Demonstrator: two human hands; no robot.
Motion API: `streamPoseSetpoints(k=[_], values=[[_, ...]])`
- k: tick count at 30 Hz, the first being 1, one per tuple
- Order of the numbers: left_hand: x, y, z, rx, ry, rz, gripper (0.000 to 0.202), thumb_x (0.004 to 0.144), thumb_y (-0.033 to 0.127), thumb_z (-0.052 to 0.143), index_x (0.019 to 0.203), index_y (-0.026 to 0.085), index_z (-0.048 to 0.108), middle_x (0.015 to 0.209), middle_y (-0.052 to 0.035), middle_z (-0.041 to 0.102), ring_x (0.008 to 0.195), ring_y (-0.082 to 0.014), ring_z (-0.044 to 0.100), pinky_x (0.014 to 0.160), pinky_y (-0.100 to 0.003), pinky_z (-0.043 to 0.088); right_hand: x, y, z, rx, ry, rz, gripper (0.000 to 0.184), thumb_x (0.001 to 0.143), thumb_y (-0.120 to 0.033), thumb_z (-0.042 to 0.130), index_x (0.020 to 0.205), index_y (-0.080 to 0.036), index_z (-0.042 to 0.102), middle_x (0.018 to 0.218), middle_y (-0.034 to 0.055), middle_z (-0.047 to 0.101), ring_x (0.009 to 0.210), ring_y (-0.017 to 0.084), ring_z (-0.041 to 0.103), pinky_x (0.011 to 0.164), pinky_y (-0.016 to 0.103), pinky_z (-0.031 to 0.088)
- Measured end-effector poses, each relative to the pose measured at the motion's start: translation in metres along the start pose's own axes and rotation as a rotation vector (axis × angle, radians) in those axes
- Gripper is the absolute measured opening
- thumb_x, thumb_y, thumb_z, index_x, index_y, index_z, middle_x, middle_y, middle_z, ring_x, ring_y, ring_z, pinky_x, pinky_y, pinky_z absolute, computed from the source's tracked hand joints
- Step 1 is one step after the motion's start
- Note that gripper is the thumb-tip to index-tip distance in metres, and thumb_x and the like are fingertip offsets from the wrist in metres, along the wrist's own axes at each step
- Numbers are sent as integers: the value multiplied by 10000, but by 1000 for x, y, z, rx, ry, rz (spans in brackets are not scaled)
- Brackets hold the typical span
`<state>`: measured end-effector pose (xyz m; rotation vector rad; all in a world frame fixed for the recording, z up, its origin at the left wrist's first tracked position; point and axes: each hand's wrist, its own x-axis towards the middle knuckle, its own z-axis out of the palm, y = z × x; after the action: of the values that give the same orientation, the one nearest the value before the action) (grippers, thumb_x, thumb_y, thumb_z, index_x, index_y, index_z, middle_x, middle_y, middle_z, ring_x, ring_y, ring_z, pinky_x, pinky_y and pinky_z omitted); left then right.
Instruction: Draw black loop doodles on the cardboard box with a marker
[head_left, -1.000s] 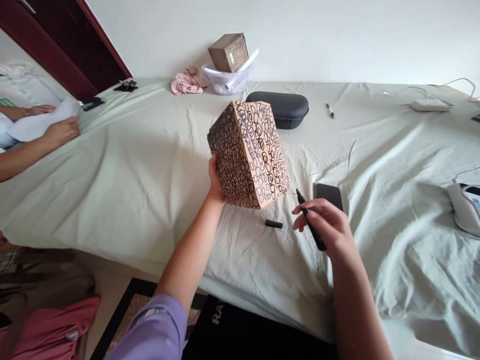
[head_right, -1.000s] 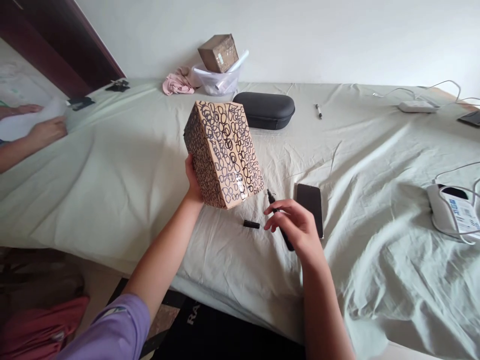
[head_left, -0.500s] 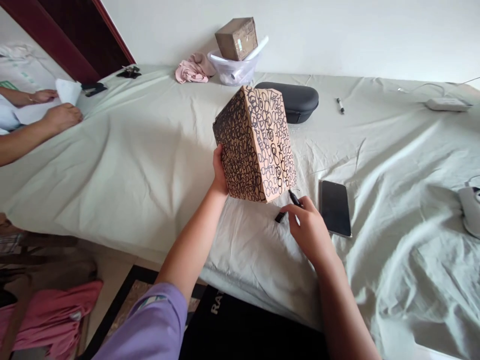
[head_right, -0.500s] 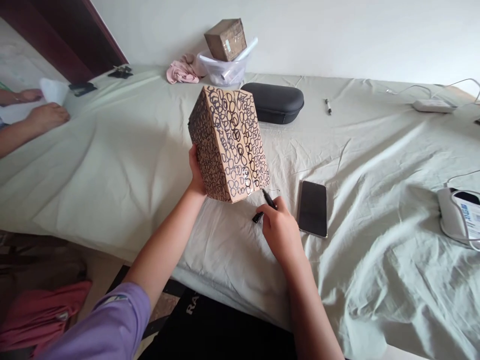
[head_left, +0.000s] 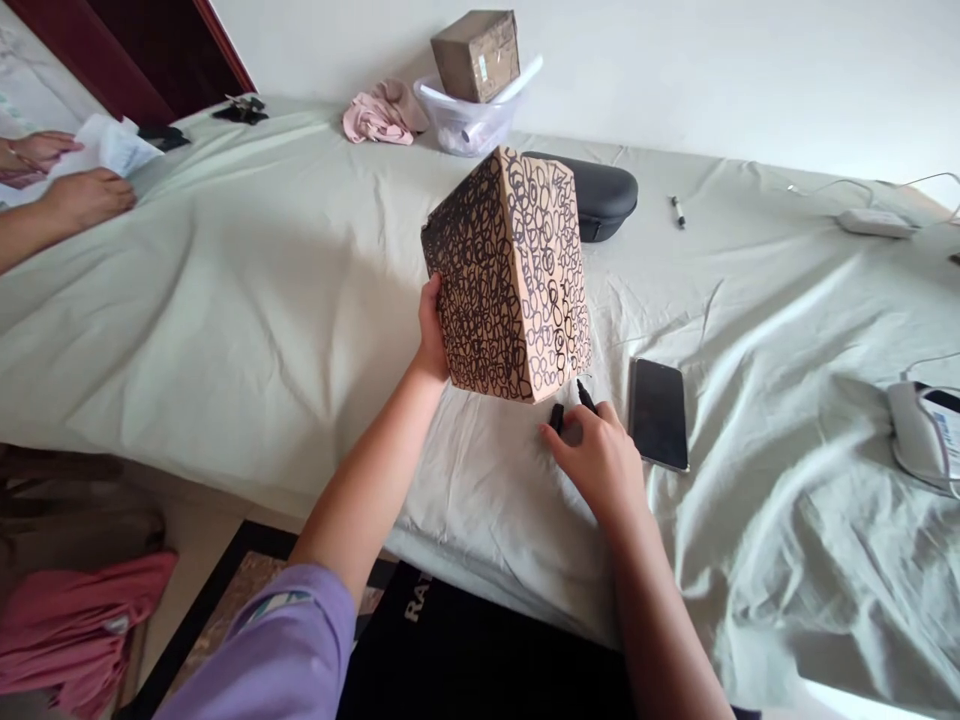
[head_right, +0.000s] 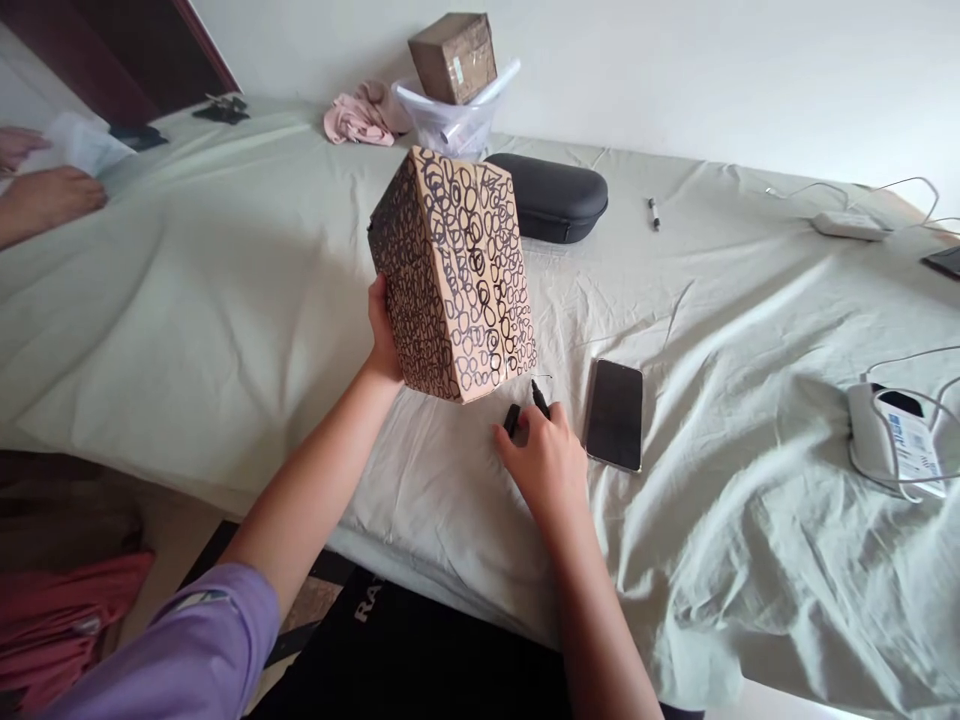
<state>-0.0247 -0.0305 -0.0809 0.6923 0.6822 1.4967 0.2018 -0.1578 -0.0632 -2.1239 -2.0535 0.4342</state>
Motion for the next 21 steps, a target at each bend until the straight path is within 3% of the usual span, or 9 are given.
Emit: streamPoseSetpoints(k=[3, 6, 8, 11, 16, 21], values=[[-1, 0, 0, 2, -47, 15, 773, 857, 829, 450, 1345, 276, 682, 1320, -44, 736, 1434, -348, 559, 1197, -520, 513, 2, 10, -4, 33, 37, -8, 242, 962, -381, 644, 1127, -215, 703, 1100, 91, 559, 845, 235, 622, 687, 315, 381], [0, 0, -1, 1, -53, 13, 764, 876, 814, 426, 1334, 262, 690, 1328, -46, 734, 1448, -349, 546, 1198, -522, 511, -2, 25, -15, 138, 27, -73, 211, 991, -276, 485, 1079, -199, 661, 1013, 86, 590, 825, 231, 615, 748, 332, 405], [2, -1, -1, -12, -45, 16, 748, 884, 801, 424, 1317, 255, 693, 1321, -53, 736, 1458, -353, 534, 1208, -530, 501, -7, 34, -25, 219, -32, -146, 192, 991, -226, 388, 1012, -219, 578, 919, 57, 600, 802, 224, 601, 754, 329, 401], [5, -1, -2, -31, -22, 19, 731, 883, 795, 437, 1294, 247, 693, 1304, -67, 740, 1463, -367, 525, 1219, -552, 484, -19, 43, -36, 249, -177, -189, 30, 987, -253, 394, 958, -252, 403, 810, 7, 573, 733, 214, 555, 700, 311, 361], [5, -1, -1, -19, -10, 10, 734, 879, 795, 433, 1299, 252, 693, 1317, -67, 733, 1455, -361, 537, 1210, -549, 492, -29, 41, -38, 118, -388, -178, 192, 998, -226, 406, 907, -266, 243, 784, -2, 538, 738, 225, 555, 655, 311, 277], [3, 0, 0, -7, -7, 34, 744, 892, 790, 425, 1333, 248, 681, 1330, -73, 730, 1442, -351, 553, 1205, -539, 501, -25, 32, -29, -35, -401, -160, 244, 1025, -183, 410, 907, -266, 213, 851, 31, 596, 835, 259, 594, 678, 317, 278]])
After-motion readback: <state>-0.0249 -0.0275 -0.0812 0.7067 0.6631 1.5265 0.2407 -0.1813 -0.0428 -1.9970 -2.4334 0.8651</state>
